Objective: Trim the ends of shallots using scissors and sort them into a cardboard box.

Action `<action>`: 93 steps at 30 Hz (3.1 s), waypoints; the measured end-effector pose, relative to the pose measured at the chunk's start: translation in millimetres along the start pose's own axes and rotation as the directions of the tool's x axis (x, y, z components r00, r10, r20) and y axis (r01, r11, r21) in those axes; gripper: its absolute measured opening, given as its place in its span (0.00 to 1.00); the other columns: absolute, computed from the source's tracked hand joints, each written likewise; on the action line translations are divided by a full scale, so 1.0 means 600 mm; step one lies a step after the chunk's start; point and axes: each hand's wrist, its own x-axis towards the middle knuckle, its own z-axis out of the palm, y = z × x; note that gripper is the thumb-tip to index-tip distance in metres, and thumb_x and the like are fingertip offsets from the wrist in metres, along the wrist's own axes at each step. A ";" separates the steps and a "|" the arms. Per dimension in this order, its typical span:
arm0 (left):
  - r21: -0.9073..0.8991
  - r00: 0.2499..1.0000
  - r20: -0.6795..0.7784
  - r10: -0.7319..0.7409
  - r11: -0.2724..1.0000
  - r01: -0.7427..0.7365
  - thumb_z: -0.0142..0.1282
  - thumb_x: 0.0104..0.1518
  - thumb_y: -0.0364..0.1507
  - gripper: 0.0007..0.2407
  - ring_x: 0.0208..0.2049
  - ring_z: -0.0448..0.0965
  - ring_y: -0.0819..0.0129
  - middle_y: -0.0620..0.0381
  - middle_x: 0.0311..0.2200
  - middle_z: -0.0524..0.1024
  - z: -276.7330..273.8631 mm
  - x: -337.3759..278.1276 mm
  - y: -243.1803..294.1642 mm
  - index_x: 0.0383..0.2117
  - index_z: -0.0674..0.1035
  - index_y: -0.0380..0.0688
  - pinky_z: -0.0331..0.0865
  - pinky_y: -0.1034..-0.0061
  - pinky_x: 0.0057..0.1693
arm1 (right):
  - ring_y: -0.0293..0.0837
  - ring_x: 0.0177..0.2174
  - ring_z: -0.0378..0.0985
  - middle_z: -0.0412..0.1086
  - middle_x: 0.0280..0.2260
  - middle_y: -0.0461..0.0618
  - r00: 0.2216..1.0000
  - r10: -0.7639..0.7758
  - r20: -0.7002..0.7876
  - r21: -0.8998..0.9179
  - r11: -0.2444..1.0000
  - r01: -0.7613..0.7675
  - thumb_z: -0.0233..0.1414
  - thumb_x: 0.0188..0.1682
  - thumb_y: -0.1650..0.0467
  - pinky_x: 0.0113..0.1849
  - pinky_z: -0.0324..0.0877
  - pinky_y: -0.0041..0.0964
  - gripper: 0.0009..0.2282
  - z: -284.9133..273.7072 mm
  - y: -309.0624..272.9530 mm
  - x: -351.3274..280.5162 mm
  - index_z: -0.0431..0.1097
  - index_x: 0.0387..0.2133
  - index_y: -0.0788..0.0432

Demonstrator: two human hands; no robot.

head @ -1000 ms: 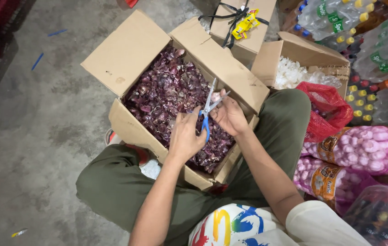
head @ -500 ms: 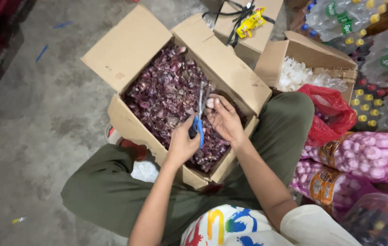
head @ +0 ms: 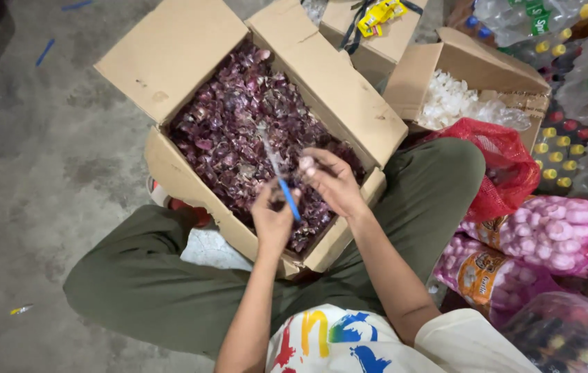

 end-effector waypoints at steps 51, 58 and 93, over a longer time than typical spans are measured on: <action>-0.438 0.981 0.195 -0.008 0.894 0.094 0.68 0.56 0.30 0.19 0.33 0.81 0.72 0.56 0.35 0.81 -0.013 0.062 -0.076 0.51 0.76 0.36 0.75 0.78 0.42 | 0.43 0.36 0.81 0.76 0.35 0.51 0.921 -0.267 0.285 -0.780 0.493 0.385 0.62 0.48 0.77 0.40 0.76 0.35 0.06 -0.012 0.025 0.006 0.80 0.38 0.62; -0.609 0.979 0.203 -0.015 0.781 0.138 0.68 0.53 0.28 0.21 0.34 0.85 0.65 0.51 0.36 0.83 -0.010 0.063 -0.061 0.51 0.74 0.36 0.79 0.73 0.44 | 0.46 0.43 0.78 0.73 0.43 0.54 0.965 -0.260 -0.017 -0.778 0.610 0.151 0.59 0.48 0.76 0.45 0.74 0.36 0.12 0.017 -0.013 -0.013 0.76 0.46 0.64; -0.139 0.937 0.033 0.347 0.930 -0.340 0.68 0.52 0.18 0.22 0.46 0.81 0.68 0.50 0.44 0.81 -0.015 -0.009 0.057 0.53 0.72 0.36 0.74 0.76 0.54 | 0.43 0.46 0.80 0.73 0.48 0.52 0.912 -0.260 0.317 -0.784 0.469 0.406 0.62 0.45 0.79 0.46 0.78 0.34 0.16 0.061 -0.058 -0.049 0.73 0.48 0.62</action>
